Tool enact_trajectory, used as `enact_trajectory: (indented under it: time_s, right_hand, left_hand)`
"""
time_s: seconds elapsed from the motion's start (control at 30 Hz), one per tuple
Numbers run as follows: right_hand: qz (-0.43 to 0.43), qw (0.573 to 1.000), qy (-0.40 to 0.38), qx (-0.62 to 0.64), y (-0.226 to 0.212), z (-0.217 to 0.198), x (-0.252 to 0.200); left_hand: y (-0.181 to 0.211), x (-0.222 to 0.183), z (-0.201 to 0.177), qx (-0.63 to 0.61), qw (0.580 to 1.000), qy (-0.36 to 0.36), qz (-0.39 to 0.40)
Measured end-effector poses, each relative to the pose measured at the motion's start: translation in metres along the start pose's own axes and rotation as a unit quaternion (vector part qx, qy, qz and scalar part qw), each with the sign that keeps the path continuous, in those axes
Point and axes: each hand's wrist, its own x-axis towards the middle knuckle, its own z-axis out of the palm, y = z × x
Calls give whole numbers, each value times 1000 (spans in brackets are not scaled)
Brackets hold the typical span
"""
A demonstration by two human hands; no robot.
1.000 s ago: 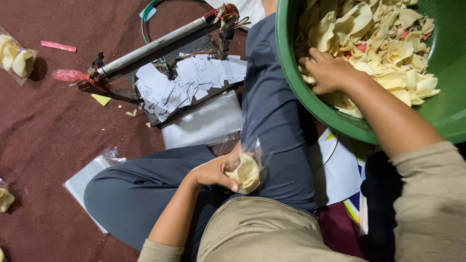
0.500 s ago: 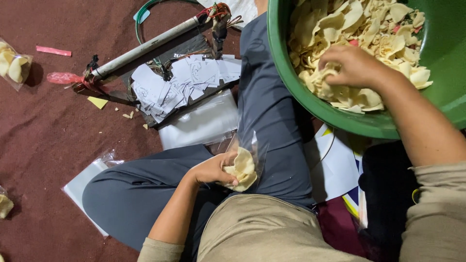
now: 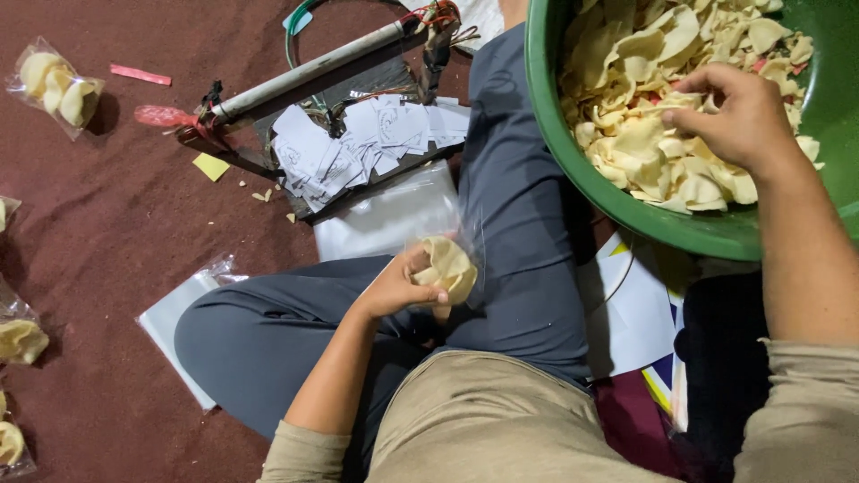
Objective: The person sits on the floor and packages dried banana chips into small clear plastic bags. They fill each bag with chips from a green bowl, insert a small paper label, and seal the bag using a handheld heat sealer. The finished packages are placed on the floor to the left.
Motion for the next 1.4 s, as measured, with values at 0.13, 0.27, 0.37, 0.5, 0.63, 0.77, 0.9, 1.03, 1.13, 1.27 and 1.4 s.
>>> enact_trajectory:
  time_s: [0.13,0.27,0.37,0.5,0.63,0.77,0.9,1.03,1.13,1.27,1.4]
  right_hand:
    - [-20,997,43,66,8,-5,-6]
    - [-72,993,83,46,42,-12,6]
    - [-112,987,74,88,8,-49,-11]
    - [-208,966,135,73,18,-109,-19]
    - [-266,960,86,-33,-18,-144,-32]
    - [-321,907,70,-264,-49,-147,-40]
    - [-254,928,7,-274,-40,-153,-34]
    - [-211,968,-10,-134,-39,-160,-40]
    - [-219,974,-9,54,-26,-159,-41]
    - [-156,970,-54,180,-30,-152,-44]
    - [-103,967,-136,189,-64,-151,-45]
  left_hand:
    - [22,14,16,31,999,29,12]
    - [70,57,51,121,990,-18,65]
    - [107,95,91,98,992,-69,30]
    - [119,149,113,161,980,-107,50]
    - [139,175,140,272,957,-85,50]
    - [147,188,154,241,967,-75,38]
    - [142,199,152,238,967,-77,55]
    - [144,202,155,271,959,-73,40]
    - [143,203,156,271,957,-80,63]
    - [136,201,157,197,961,-133,143]
    - [144,190,164,162,967,-143,136]
